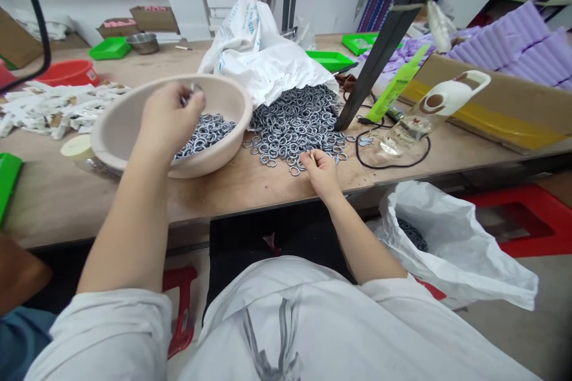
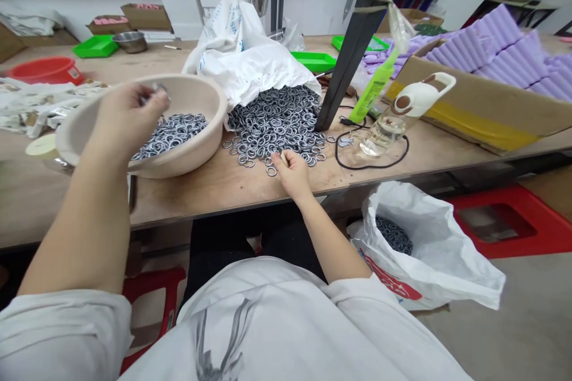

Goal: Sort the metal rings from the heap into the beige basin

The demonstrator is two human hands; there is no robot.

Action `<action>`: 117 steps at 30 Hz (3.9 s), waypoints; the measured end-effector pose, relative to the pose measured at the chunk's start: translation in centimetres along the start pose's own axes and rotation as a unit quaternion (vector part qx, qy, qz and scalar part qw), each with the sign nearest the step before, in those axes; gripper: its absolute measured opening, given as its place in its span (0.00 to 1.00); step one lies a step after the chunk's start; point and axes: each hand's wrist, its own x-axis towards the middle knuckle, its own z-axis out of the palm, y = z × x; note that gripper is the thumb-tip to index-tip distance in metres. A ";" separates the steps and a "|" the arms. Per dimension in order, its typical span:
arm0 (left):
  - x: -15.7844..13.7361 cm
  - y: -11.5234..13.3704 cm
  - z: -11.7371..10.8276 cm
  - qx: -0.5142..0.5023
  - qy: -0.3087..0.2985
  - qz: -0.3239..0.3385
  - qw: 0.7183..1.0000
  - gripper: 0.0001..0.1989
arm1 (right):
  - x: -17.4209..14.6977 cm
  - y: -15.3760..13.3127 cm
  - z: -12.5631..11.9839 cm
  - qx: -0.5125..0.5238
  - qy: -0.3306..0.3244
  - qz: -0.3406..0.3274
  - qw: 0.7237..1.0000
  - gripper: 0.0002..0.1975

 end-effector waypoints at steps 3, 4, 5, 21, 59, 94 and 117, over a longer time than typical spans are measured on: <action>1.0 -0.7 0.4 0.238 -0.163 -0.044 0.957 0.22 | 0.1 0.8 -0.3 -0.041 0.003 0.000 0.999 0.24; 0.9 -0.6 0.5 0.267 -0.180 -0.060 0.945 0.24 | 0.1 1.0 -0.3 -0.052 0.002 0.001 0.999 0.24; 0.6 -0.5 0.5 0.285 -0.178 -0.075 0.939 0.24 | 0.0 1.2 -0.3 -0.062 0.002 0.001 0.998 0.23; -3.5 2.4 1.6 0.220 -0.036 0.088 0.971 0.21 | -0.4 1.9 -0.4 -0.122 -0.019 -0.007 0.992 0.14; -16.2 4.7 8.4 -0.591 -0.272 -0.296 0.700 0.24 | -4.9 -1.6 2.8 0.208 -0.229 0.046 0.950 0.20; -5.3 0.2 0.3 0.001 0.029 0.038 0.999 0.15 | 0.8 -2.3 3.2 -0.506 -0.183 -0.065 0.841 0.13; -16.3 2.8 7.5 -0.522 -0.257 -0.180 0.793 0.17 | -5.0 -5.0 3.3 0.173 -0.227 0.084 0.955 0.19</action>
